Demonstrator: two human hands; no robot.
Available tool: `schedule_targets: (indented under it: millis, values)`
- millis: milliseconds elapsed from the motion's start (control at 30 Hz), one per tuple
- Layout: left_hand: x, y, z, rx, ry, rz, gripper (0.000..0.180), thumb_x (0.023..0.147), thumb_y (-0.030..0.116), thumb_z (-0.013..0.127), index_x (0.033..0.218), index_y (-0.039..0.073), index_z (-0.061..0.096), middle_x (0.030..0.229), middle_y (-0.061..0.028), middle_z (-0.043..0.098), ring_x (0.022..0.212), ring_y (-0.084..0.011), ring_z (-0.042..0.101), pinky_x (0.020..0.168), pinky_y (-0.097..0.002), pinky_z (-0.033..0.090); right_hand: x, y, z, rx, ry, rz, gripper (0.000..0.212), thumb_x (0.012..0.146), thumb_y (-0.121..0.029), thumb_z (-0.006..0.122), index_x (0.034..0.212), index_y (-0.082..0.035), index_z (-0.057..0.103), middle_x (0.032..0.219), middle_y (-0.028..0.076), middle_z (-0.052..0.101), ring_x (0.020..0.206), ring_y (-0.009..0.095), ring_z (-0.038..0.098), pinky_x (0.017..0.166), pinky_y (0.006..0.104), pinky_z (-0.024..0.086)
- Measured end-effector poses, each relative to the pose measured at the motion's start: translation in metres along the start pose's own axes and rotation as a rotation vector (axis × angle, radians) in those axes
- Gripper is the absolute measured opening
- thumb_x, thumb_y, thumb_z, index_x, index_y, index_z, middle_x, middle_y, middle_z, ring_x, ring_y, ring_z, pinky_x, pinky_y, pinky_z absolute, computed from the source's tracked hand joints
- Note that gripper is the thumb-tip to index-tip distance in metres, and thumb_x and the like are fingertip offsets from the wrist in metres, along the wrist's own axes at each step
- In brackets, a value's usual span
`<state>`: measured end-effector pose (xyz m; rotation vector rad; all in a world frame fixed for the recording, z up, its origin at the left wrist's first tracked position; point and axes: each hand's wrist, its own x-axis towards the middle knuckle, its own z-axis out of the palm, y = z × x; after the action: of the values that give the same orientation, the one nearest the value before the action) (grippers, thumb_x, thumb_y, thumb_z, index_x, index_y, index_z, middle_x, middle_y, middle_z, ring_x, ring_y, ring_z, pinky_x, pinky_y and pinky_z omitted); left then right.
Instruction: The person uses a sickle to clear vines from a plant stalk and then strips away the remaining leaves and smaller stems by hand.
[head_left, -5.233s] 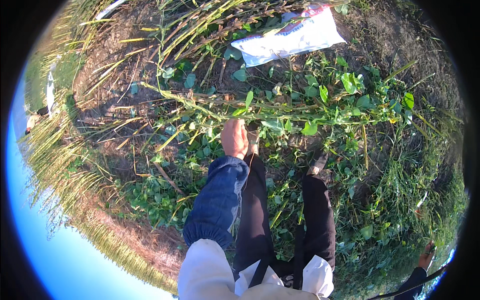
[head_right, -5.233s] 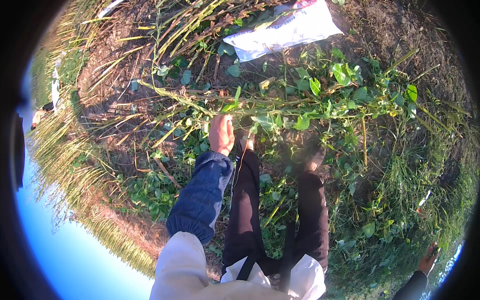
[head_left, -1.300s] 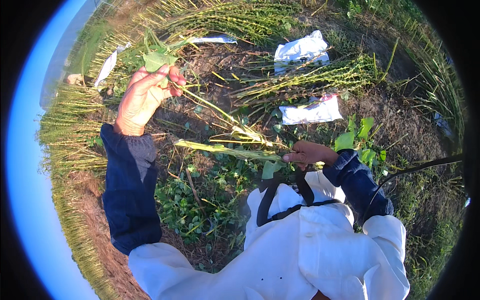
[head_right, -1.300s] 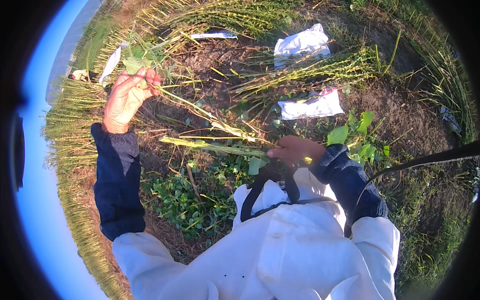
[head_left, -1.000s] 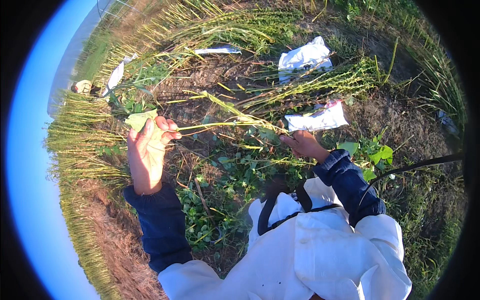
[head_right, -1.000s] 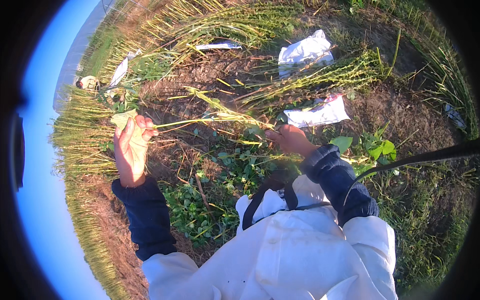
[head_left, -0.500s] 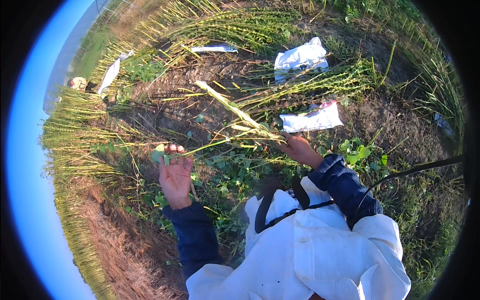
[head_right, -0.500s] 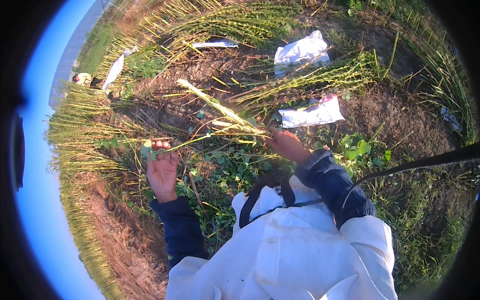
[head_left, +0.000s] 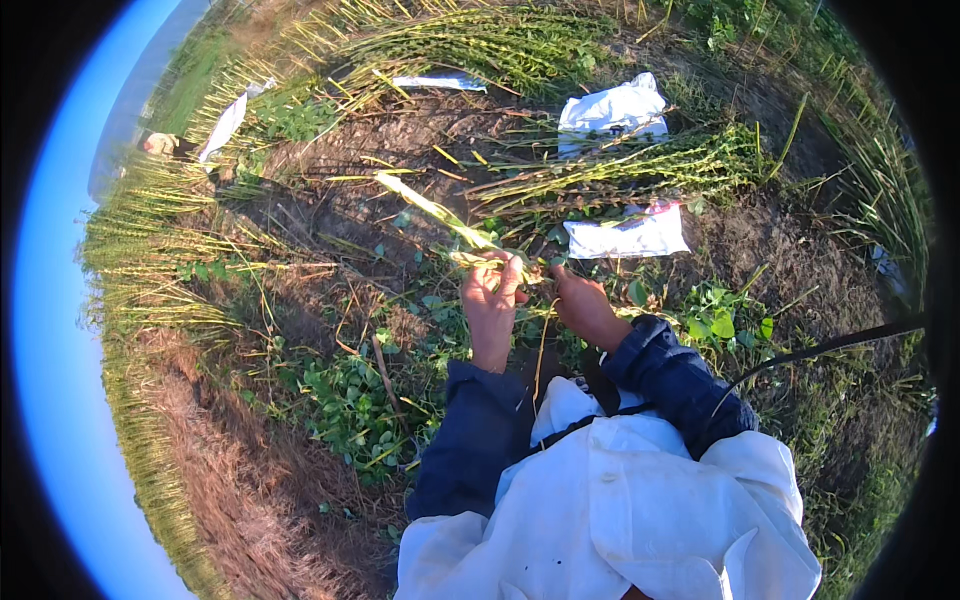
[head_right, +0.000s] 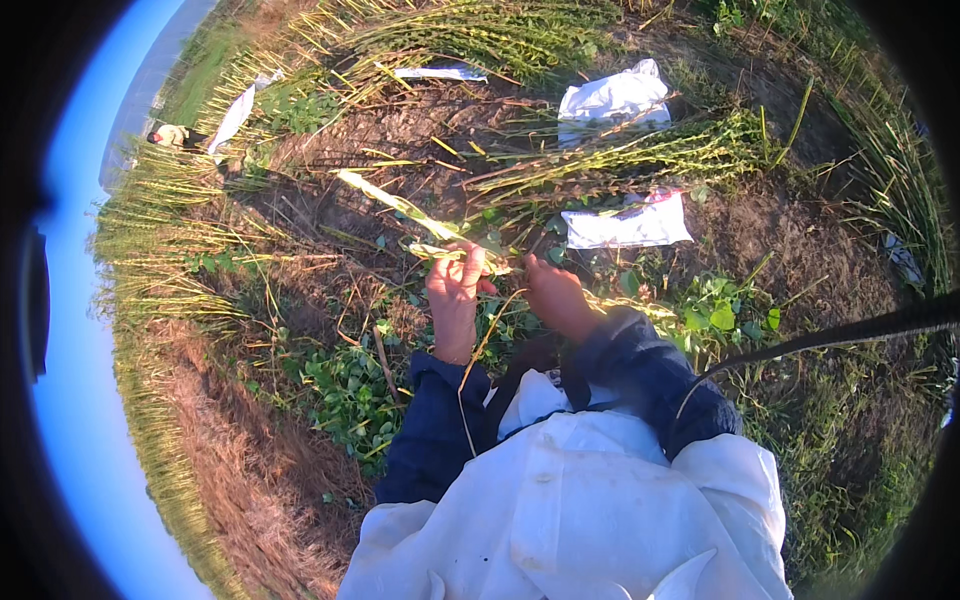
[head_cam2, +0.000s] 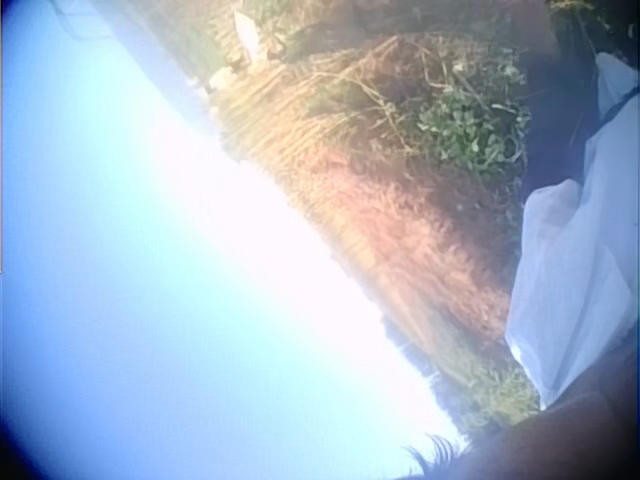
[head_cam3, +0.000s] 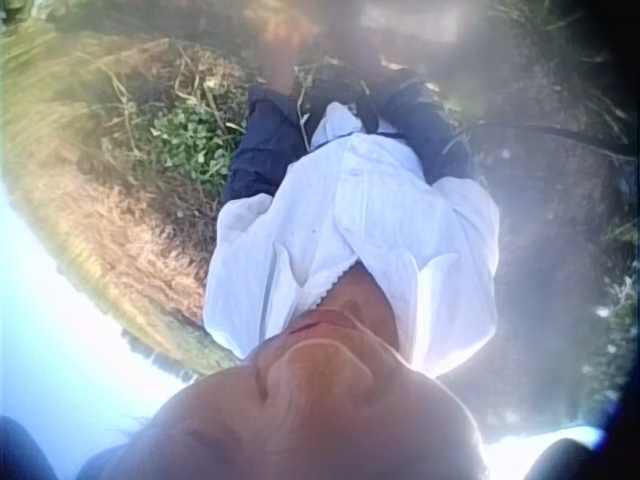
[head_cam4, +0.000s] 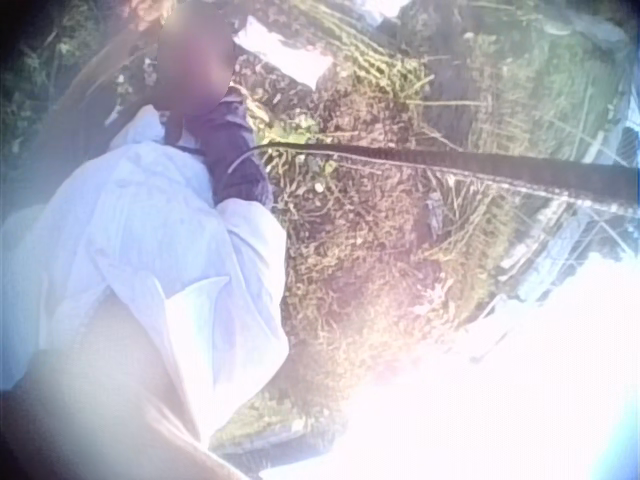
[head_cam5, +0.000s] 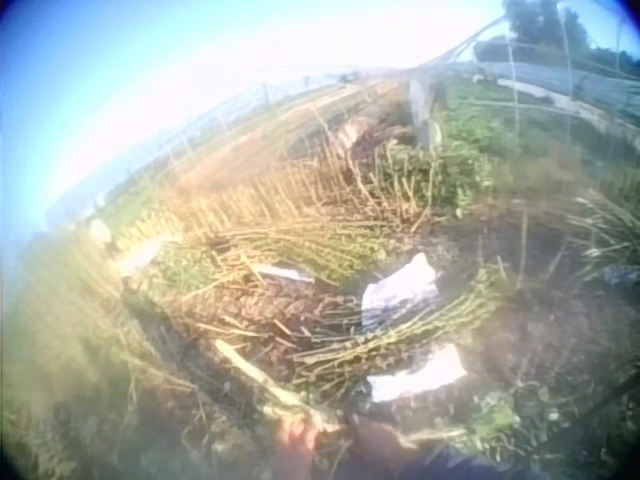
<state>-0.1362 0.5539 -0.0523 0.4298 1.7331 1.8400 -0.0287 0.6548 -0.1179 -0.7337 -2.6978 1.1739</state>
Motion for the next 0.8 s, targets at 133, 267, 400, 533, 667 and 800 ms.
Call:
schedule_targets:
  millis: [133,267,400,533,667,800]
  values:
    - [-0.002,0.004,0.010,-0.044,-0.035,0.105,0.015,0.092,0.009,0.057,0.105,0.002,0.054,0.092,-0.0077,0.062,0.075,-0.0130,0.061,0.060,-0.0254,0.053,-0.012,-0.009,-0.036,0.230,0.119,-0.128,0.051,0.078,-0.012,0.065,0.124,-0.008,0.046,0.105,0.014,0.059,0.094,0.035,0.061,0.079,0.0420,0.050]
    - [-0.005,-0.001,0.003,0.053,-0.063,0.141,0.017,0.093,0.007,0.055,0.108,0.001,0.052,0.094,-0.0079,0.062,0.076,-0.0121,0.060,0.064,-0.0253,0.053,-0.002,-0.026,-0.063,0.339,0.155,-0.379,0.037,0.081,-0.012,0.065,0.115,-0.009,0.052,0.106,0.013,0.058,0.092,0.034,0.061,0.078,0.0405,0.050]
    - [-0.006,-0.004,0.003,0.096,-0.131,0.111,0.020,0.094,0.010,0.054,0.112,0.000,0.050,0.096,-0.0069,0.061,0.080,-0.0112,0.060,0.064,-0.0260,0.054,0.015,-0.026,-0.066,0.394,0.016,-0.283,0.025,0.083,-0.018,0.067,0.104,-0.009,0.058,0.087,0.011,0.062,0.080,0.028,0.063,0.068,0.0376,0.049]
    - [-0.010,-0.002,-0.003,0.021,-0.135,0.075,0.022,0.094,0.012,0.053,0.113,0.000,0.050,0.097,-0.0062,0.060,0.082,-0.0114,0.060,0.063,-0.0257,0.055,0.021,-0.023,-0.064,0.504,-0.065,-0.311,0.013,0.086,-0.013,0.064,0.092,-0.003,0.058,0.073,0.008,0.055,0.067,0.018,0.053,0.060,0.0327,0.043]
    - [-0.014,-0.001,-0.009,0.048,-0.130,0.092,0.020,0.093,0.010,0.056,0.109,0.000,0.053,0.093,-0.0056,0.061,0.079,-0.0118,0.061,0.063,-0.0255,0.054,0.016,-0.032,-0.062,0.352,0.011,-0.355,0.019,0.084,-0.020,0.061,0.087,-0.002,0.057,0.077,0.013,0.058,0.069,0.027,0.058,0.058,0.0362,0.044]
    - [-0.019,-0.005,-0.006,0.122,-0.079,0.149,0.018,0.090,0.011,0.060,0.103,-0.001,0.058,0.086,-0.0057,0.063,0.074,-0.0123,0.061,0.065,-0.0259,0.052,0.014,-0.039,-0.055,0.199,0.100,-0.100,0.021,0.079,-0.027,0.063,0.085,-0.007,0.065,0.073,0.014,0.064,0.069,0.033,0.063,0.061,0.0413,0.049]
